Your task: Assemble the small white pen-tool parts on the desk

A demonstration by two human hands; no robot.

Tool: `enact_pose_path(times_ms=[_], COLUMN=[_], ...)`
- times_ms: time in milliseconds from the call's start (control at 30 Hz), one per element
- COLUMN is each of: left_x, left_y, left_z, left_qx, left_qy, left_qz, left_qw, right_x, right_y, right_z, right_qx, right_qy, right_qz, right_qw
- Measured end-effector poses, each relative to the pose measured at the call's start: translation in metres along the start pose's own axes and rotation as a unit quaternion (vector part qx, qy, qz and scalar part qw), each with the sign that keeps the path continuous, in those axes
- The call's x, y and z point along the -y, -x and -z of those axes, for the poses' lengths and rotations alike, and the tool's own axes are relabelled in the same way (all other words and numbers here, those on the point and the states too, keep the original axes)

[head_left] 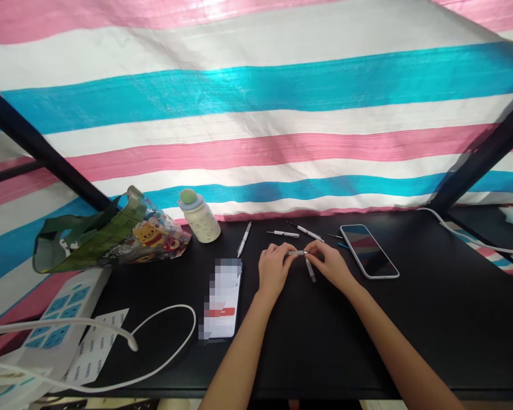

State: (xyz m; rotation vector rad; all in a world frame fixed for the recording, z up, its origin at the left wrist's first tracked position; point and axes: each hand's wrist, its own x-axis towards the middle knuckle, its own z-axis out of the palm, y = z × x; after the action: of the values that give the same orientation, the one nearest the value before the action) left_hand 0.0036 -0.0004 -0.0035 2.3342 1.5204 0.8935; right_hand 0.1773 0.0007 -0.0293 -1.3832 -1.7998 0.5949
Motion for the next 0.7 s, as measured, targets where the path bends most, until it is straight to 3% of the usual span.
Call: enact_pose_path(times_ms=[300,700], left_x=[0.0040,0.0014], left_y=[-0.0016,-0.0008], left_z=[-0.0006,-0.0008], left_qx=[-0.004,-0.014], left_qy=[0.004,-0.005], left_qz=[0.022,0.010], left_qw=[1.000,1.000], right_x=[-0.0069,-0.0029], right_y=[-0.0025,-0.0012], right_z=[0.0048,0.0012], right_qx=[-0.032,-0.018], right_qy=[0.013,0.009], right_qz=[-0.004,0.002], right_qw=[0.999,1.000])
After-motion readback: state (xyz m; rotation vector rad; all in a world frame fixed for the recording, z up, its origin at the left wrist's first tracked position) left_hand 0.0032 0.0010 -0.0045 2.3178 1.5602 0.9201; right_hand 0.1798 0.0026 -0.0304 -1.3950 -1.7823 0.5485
